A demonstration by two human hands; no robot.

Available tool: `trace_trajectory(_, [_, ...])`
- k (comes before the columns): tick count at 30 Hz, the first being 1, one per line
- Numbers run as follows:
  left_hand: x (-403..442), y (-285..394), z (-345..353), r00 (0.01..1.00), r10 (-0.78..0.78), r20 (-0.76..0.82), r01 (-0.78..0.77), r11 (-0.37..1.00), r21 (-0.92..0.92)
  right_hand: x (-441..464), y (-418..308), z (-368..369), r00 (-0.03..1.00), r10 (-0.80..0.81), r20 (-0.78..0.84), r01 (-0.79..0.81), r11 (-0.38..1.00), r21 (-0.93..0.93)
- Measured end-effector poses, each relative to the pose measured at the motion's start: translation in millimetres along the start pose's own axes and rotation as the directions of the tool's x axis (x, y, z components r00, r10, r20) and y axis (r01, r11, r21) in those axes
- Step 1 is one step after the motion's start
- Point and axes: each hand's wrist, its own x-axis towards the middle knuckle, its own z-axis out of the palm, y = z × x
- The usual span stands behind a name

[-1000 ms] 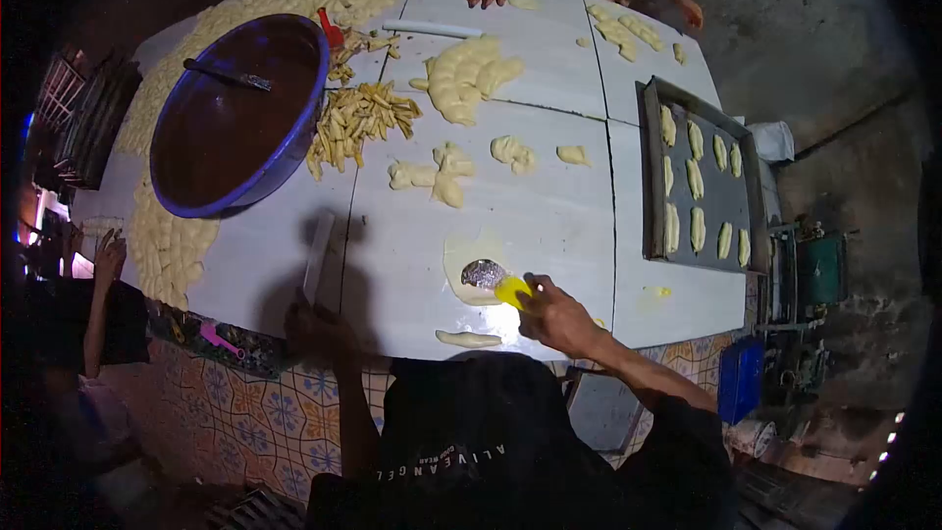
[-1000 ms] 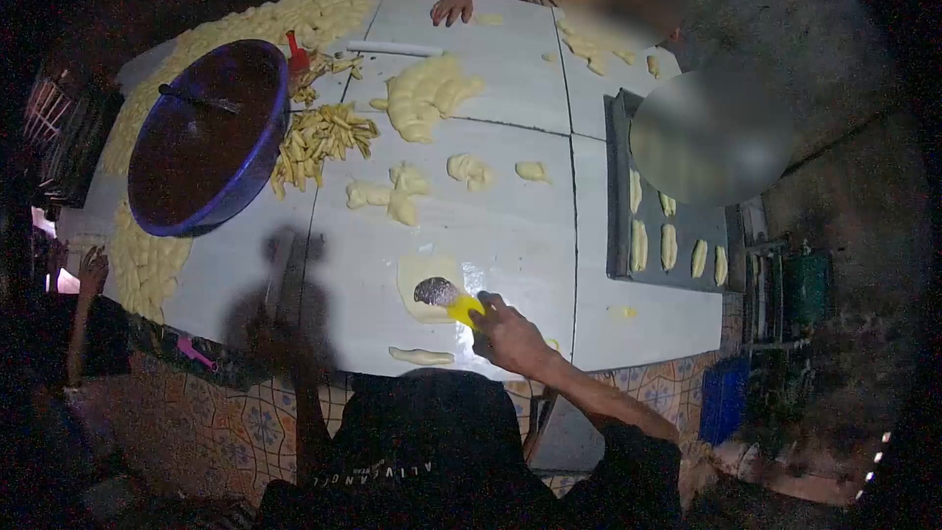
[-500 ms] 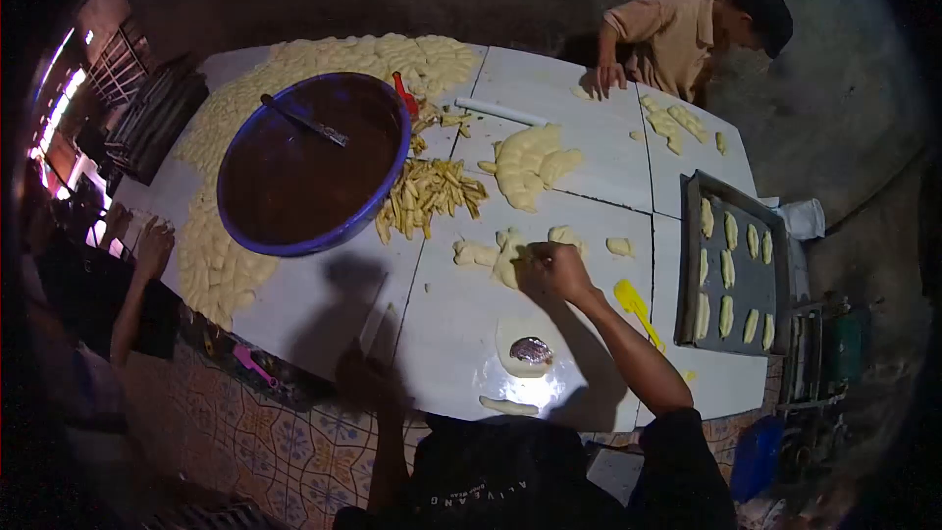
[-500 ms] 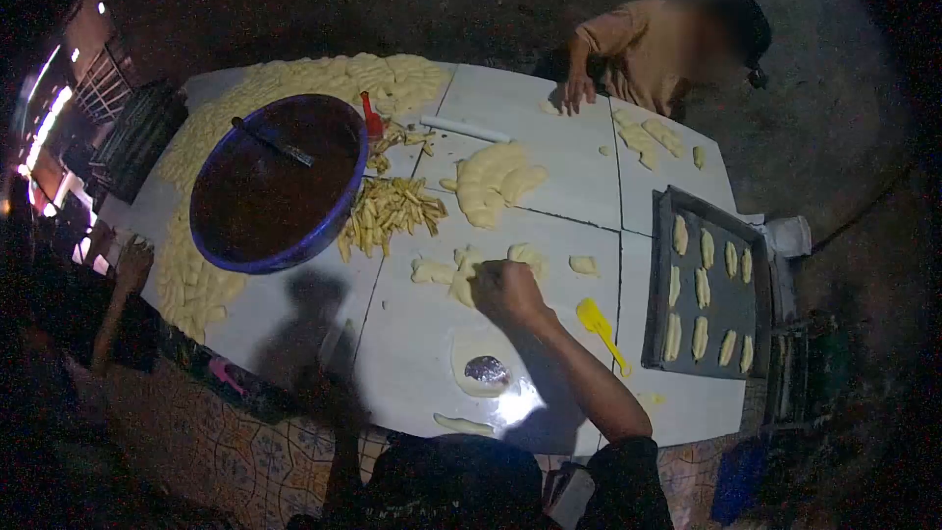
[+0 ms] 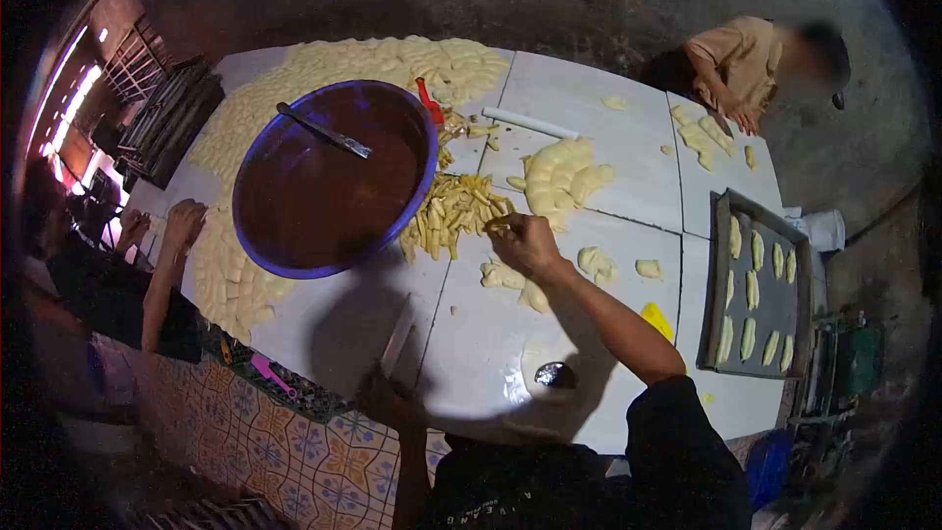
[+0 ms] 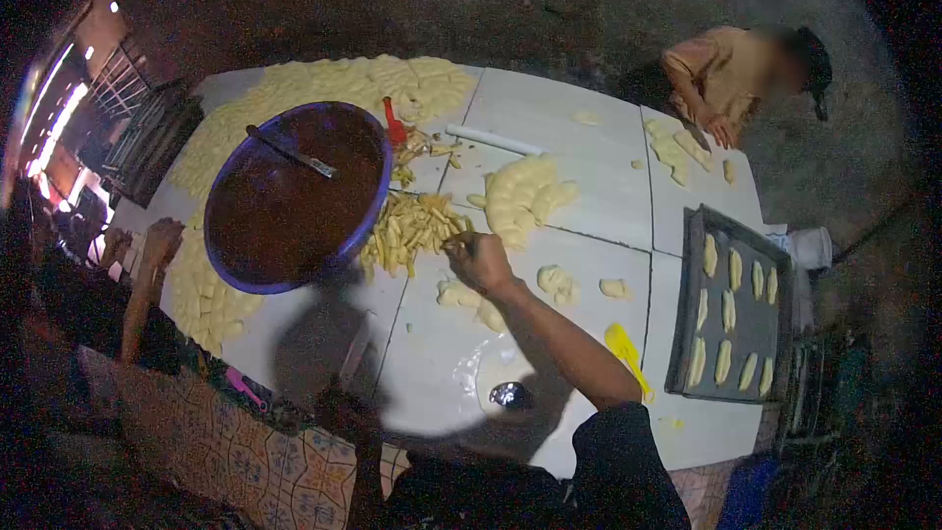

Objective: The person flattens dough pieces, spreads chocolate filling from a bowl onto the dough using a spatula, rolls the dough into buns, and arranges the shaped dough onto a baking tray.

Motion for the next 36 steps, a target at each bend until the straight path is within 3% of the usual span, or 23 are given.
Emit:
trace_trajectory(1, [-0.8, -1.7, 1.9, 1.000, -0.013, -0.001, 0.013, 1.000, -0.012, -15.0, -0.5, -11.2, 0.999, 0.022, 0.039, -0.026, 0.996, 0.085])
trace_trajectory(2, [-1.5, -3.1, 4.3, 0.992, 0.083, -0.095, -0.075, 0.994, 0.080, -38.5, -15.8, -25.4, 0.998, 0.053, 0.033, -0.056, 0.995, 0.085])
trace_trajectory(4, [-12.5, -26.6, 26.7, 0.995, 0.071, -0.065, -0.066, 0.995, 0.077, -89.8, -47.2, -59.2, 0.999, 0.034, 0.019, -0.035, 0.995, 0.088])
trace_trajectory(5, [-1.8, -10.4, 12.1, 0.997, 0.046, -0.058, -0.041, 0.996, 0.080, -117.2, -48.0, -72.4, 0.975, 0.165, 0.147, -0.163, 0.986, -0.028])
trace_trajectory(8, [10.2, 17.4, -17.7, 0.997, 0.023, 0.067, -0.030, 0.995, 0.096, -194.2, -46.4, -79.9, 0.992, 0.051, 0.115, -0.055, 0.998, 0.029])
trace_trajectory(9, [12.1, 21.0, -20.5, 0.997, 0.027, 0.076, -0.038, 0.987, 0.153, -209.2, -35.1, -74.7, 0.975, 0.180, 0.134, -0.182, 0.983, 0.004])
trace_trajectory(13, [14.0, 29.4, -35.6, 0.982, 0.187, 0.020, -0.185, 0.945, 0.271, -237.7, 9.6, -55.4, 0.989, -0.040, 0.146, 0.059, 0.990, -0.129])
trace_trajectory(16, [18.4, 20.5, -19.7, 0.971, 0.220, 0.094, -0.236, 0.943, 0.236, -244.1, 10.7, -57.1, 0.989, -0.056, 0.137, 0.078, 0.985, -0.155])
trace_trajectory(17, [23.4, 21.7, -2.1, 0.949, -0.194, 0.249, 0.119, 0.950, 0.288, -243.8, 9.2, -58.2, 0.990, -0.051, 0.131, 0.075, 0.980, -0.183])
trace_trajectory(18, [25.0, 19.6, 10.9, 0.738, -0.569, 0.363, 0.435, 0.812, 0.389, -244.3, 7.5, -58.3, 0.991, -0.042, 0.127, 0.069, 0.975, -0.212])
trace_trajectory(19, [17.4, 27.7, 8.0, 0.735, -0.575, 0.360, 0.439, 0.808, 0.394, -245.4, 8.5, -56.4, 0.990, -0.044, 0.134, 0.071, 0.975, -0.208])
trace_trajectory(20, [2.0, 46.1, 2.4, 0.979, -0.037, 0.199, 0.039, 0.999, -0.004, -245.0, 11.8, -54.1, 0.986, -0.046, 0.163, 0.087, 0.965, -0.249])
trace_trajectory(21, [-8.6, 65.7, -2.6, 0.880, 0.444, -0.171, -0.475, 0.840, -0.263, -243.4, 14.4, -52.5, 0.980, -0.052, 0.191, 0.108, 0.951, -0.291])
trace_trajectory(22, [-10.9, 83.0, -8.8, 0.883, 0.437, -0.174, -0.469, 0.845, -0.258, -243.3, 13.6, -49.1, 0.981, -0.047, 0.190, 0.104, 0.948, -0.301])
trace_trajectory(24, [-5.8, 113.5, -29.1, 0.849, 0.527, 0.048, -0.416, 0.720, -0.556, -243.6, 7.9, -48.8, 0.972, -0.083, 0.219, 0.138, 0.959, -0.249])
trace_trajectory(26, [-4.5, 127.2, -40.2, 0.822, 0.561, 0.093, -0.382, 0.666, -0.640, -248.1, 6.7, -45.7, 0.957, -0.230, 0.179, 0.257, 0.956, -0.144])
trace_trajectory(27, [-6.3, 131.2, -42.7, 0.790, 0.597, 0.138, -0.336, 0.609, -0.718, -254.1, 8.6, -44.1, 0.958, -0.225, 0.175, 0.251, 0.957, -0.146])
trace_trajectory(29, [-12.2, 135.9, -46.2, 0.744, 0.658, 0.116, -0.400, 0.578, -0.711, -264.2, 5.9, -43.3, 0.939, -0.254, 0.232, 0.288, 0.950, -0.124])
trace_trajectory(31, [-19.0, 142.7, -54.6, 0.577, 0.793, 0.195, -0.377, 0.471, -0.797, -277.4, -3.4, -50.9, 0.929, -0.269, 0.254, 0.308, 0.943, -0.130])
trace_trajectory(33, [-25.4, 149.8, -53.5, 0.549, 0.815, 0.187, -0.385, 0.445, -0.809, -290.1, -18.6, -56.8, 0.978, -0.180, 0.104, 0.192, 0.973, -0.126])
trace_trajectory(35, [-27.1, 153.4, -51.9, 0.422, 0.877, 0.230, -0.509, 0.439, -0.741, -305.2, -15.2, -55.4, 0.974, -0.191, 0.124, 0.209, 0.965, -0.158])
trace_trajectory(36, [-31.0, 154.8, -43.2, 0.433, 0.876, 0.214, -0.502, 0.431, -0.749, -312.8, -3.4, -47.5, 0.963, -0.248, 0.108, 0.263, 0.951, -0.163])
